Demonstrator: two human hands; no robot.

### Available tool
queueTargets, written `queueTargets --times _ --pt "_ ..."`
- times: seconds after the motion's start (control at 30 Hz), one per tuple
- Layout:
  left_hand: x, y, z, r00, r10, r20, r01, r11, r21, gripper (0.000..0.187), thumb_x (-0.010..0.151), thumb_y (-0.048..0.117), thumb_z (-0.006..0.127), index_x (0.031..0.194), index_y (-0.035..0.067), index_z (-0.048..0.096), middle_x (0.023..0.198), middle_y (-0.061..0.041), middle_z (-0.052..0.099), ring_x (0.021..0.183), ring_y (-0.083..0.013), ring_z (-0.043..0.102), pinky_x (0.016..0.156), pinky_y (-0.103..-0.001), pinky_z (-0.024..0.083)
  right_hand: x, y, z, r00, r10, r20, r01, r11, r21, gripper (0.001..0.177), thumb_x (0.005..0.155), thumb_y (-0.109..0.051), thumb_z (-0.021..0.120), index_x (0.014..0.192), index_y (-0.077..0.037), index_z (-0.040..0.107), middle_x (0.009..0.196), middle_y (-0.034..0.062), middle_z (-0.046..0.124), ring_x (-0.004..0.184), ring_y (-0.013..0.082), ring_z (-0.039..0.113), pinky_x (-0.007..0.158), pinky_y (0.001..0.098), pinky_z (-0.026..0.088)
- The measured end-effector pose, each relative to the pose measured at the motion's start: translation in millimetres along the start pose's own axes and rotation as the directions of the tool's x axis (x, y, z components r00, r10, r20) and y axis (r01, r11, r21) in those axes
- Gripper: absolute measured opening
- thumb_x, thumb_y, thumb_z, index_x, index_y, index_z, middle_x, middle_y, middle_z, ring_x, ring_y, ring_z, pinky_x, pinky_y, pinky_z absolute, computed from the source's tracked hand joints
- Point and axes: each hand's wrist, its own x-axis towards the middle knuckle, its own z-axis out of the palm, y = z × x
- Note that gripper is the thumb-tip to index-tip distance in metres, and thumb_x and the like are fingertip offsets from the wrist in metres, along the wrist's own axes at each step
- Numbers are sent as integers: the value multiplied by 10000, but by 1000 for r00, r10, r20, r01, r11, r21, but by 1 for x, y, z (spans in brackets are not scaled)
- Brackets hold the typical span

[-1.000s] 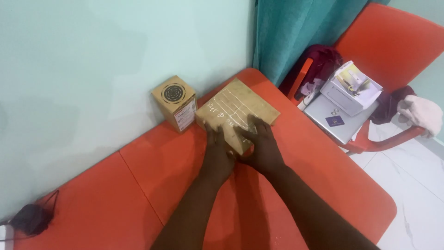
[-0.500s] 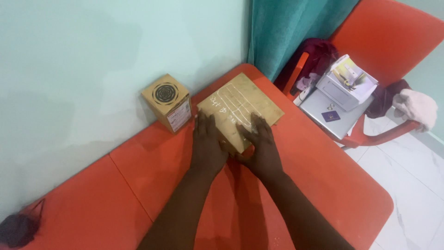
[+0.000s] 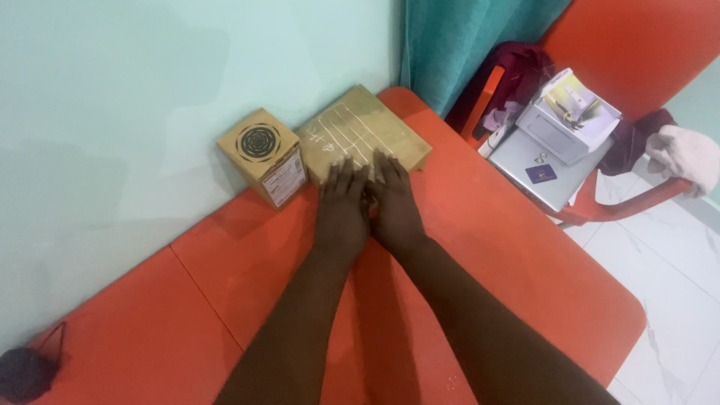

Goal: Organizing various electronic devices, cables, and boxes on a desk and chair.

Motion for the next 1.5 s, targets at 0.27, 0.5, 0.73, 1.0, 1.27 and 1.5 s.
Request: queueTargets --times 0.27,0.5,0.73,1.0,1.27,1.5 --pt "10 -13 9 996 -69 51 67 997 41 640 1001 244 547 1602 206 329 1706 -100 199 1579 -314 136 1249 -528 133 16 -19 -19 990 63 124 -64 998 1 504 760 -122 791 1259 -116 716 1625 215 265 1496 441 209 1186 489 336" --pt "13 -19 26 996 -82 38 77 989 125 650 1025 284 528 1621 219 276 1724 -85 138 1586 -311 80 1245 -556 116 21 8 -14 981 -89 174 97 994 -40 516 802 -210 810 1303 -157 702 1595 231 248 1390 490 258 1170 562 327" --pt "15 -6 15 993 -94 75 77 977 199 671 1000 330 561 1598 195 287 1704 -113 123 1564 -353 91 1233 -580 123 41 46 -7 924 -141 354 153 988 -5 433 902 -229 705 1334 -210 694 1619 222 233 1363 482 243 1150 541 337" --pt "20 -14 3 986 -71 152 54 992 113 761 906 373 716 1563 207 369 1687 -140 182 1554 -384 147 1238 -559 188 44 44 -2 899 -40 437 122 979 -161 386 979 -326 645 1362 -278 667 1686 210 156 1465 496 174 1221 533 259" --pt "-35 28 -1 987 -11 -161 31 992 122 826 853 175 703 1606 148 365 1696 -158 227 1572 -361 196 1255 -555 160 -8 20 -19 927 -221 302 275 950 -149 967 852 -304 730 1625 -19 224 1685 252 35 1566 456 13 1215 634 182" --pt "-108 85 -37 963 -79 -256 20 975 -223 698 890 -1 635 1543 109 415 1676 -112 318 1568 -314 244 1255 -559 164 -78 -37 -53 951 -113 289 161 976 -147 786 919 -149 663 1622 -137 312 1714 197 59 1586 448 25 1186 638 217"
